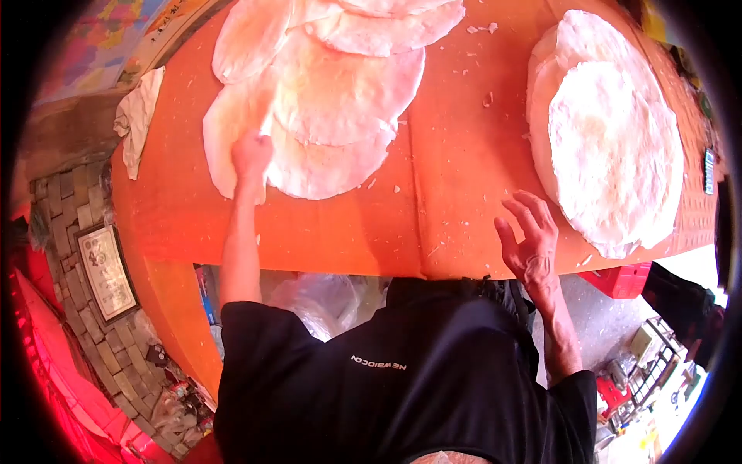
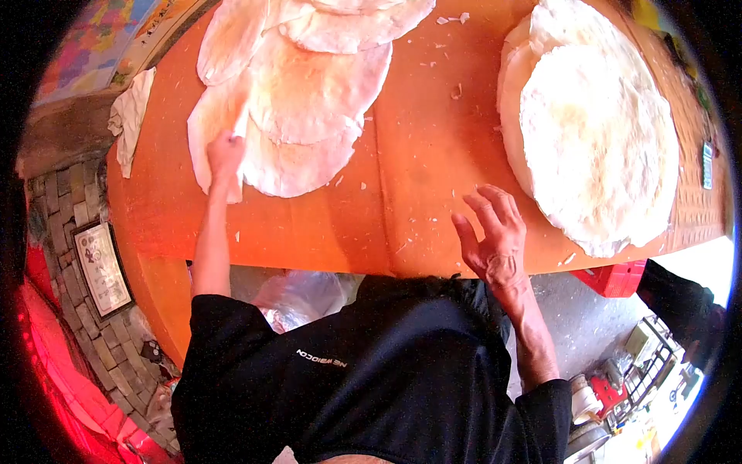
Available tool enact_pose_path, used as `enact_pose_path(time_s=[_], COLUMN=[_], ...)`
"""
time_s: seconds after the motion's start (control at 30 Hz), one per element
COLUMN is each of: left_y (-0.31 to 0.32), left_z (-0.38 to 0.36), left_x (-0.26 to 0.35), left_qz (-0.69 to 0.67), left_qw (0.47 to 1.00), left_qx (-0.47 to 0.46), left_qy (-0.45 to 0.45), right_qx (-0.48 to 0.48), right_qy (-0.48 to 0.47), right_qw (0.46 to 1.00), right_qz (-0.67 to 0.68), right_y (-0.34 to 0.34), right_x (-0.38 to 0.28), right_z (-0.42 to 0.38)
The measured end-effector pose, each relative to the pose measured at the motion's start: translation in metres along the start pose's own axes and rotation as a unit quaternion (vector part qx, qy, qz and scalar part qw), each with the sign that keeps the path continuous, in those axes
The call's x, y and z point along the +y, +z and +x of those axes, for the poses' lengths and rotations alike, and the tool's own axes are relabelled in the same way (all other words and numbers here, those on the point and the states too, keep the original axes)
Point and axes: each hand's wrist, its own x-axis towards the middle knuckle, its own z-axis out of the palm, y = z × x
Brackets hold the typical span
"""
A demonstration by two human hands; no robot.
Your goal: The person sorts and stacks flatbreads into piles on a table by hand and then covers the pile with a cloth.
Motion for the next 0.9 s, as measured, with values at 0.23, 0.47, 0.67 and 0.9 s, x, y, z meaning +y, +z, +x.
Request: enact_pose_path(time_s=[0.23,0.47,0.67,0.9], left_y=[-0.12,-0.039,-0.019,-0.036], left_z=[-0.032,-0.191,-0.24,-0.228], left_x=[0.075,0.188,0.185,0.186], left_qz=[-0.04,-0.259,-0.259,-0.292], left_qw=[0.999,0.911,0.904,0.908], left_qx=[0.012,-0.164,-0.184,-0.034], left_qy=[0.027,0.277,0.285,0.299], right_qx=[-0.075,-0.154,-0.106,-0.008], right_qy=[0.257,0.449,0.277,0.155], right_qw=[0.929,0.598,0.839,0.904], right_qz=[0.256,0.646,0.457,0.399], right_y=[0.017,0.098,0.157,0.009], right_x=[-0.014,-0.012,0.013,-0.055], right_z=[0.009,0.044,0.03,0.11])
